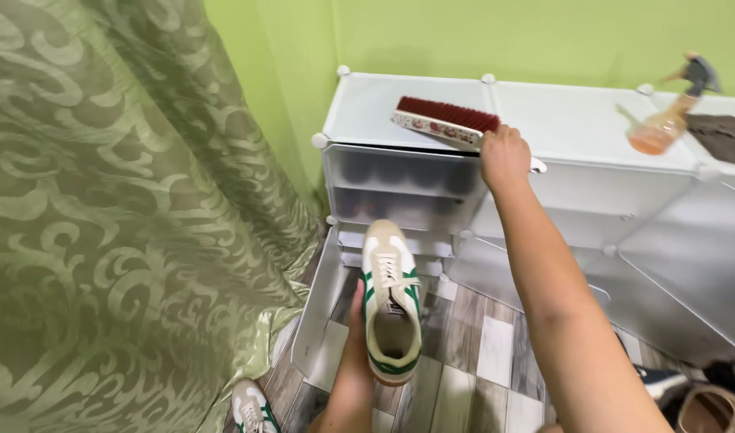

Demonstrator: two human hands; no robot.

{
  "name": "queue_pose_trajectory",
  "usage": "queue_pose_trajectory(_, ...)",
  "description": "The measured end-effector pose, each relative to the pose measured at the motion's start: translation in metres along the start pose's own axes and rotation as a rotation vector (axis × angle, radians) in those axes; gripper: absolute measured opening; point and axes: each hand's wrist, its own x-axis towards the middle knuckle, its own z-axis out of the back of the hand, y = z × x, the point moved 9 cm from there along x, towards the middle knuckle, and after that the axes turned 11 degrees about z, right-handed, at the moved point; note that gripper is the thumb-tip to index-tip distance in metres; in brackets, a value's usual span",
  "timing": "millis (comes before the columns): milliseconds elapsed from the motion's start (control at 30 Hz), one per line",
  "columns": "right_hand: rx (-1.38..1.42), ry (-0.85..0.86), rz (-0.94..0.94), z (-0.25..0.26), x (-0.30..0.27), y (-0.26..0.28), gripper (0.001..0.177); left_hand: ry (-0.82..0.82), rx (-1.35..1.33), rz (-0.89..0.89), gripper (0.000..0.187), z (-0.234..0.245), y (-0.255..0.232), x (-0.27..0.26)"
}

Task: Cleaning and organizing shoes into a modular shoe rack.

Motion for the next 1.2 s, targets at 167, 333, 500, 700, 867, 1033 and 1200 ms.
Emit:
queue_pose_trajectory(167, 0.029, -0.038, -0.060, -0.011, 0.003, 0.013, 0.011, 0.130, -0.082, 0.095, 0.086, 0.008, 0.006, -0.018)
queue_pose_trajectory(333, 0.123, 0.146, -0.156, -0.015, -0.001, 0.012, 0.014, 0.045, 0.140, -0.017, 0.093, 0.000, -0.010, -0.014)
queue_pose_trajectory(500, 0.746, 0.001, -0.124, 0.029, -0.069, 0.088, 0.055, -0.021, 0.333, -0.040, 0.124, -0.003, -0.011, -0.019)
queue_pose_trajectory(700, 1.798, 0.526, -0.483, 0.015, -0.232, 0.199, 0.103, -0.038, 0.380, -0.017, 0.125, -0.004, 0.007, -0.014)
queue_pose_trajectory(867, 1.900, 0.566, -0.686, 0.004, -0.304, 0.205, 0.093, -0.169, 0.432, -0.089, 0.127, -0.042, 0.019, -0.044)
queue_pose_trajectory(1033, 1.819, 0.600, -0.550, 0.034, -0.320, 0.214, 0.069, -0.095, 0.471, -0.078, 0.126, -0.043, 0.043, -0.065)
queue_pose_trajectory(1200, 1.185, 0.916, -0.526, 0.090, -0.310, 0.183, 0.048, -0.116, 0.518, -0.184, 0.102, -0.047, 0.043, -0.078)
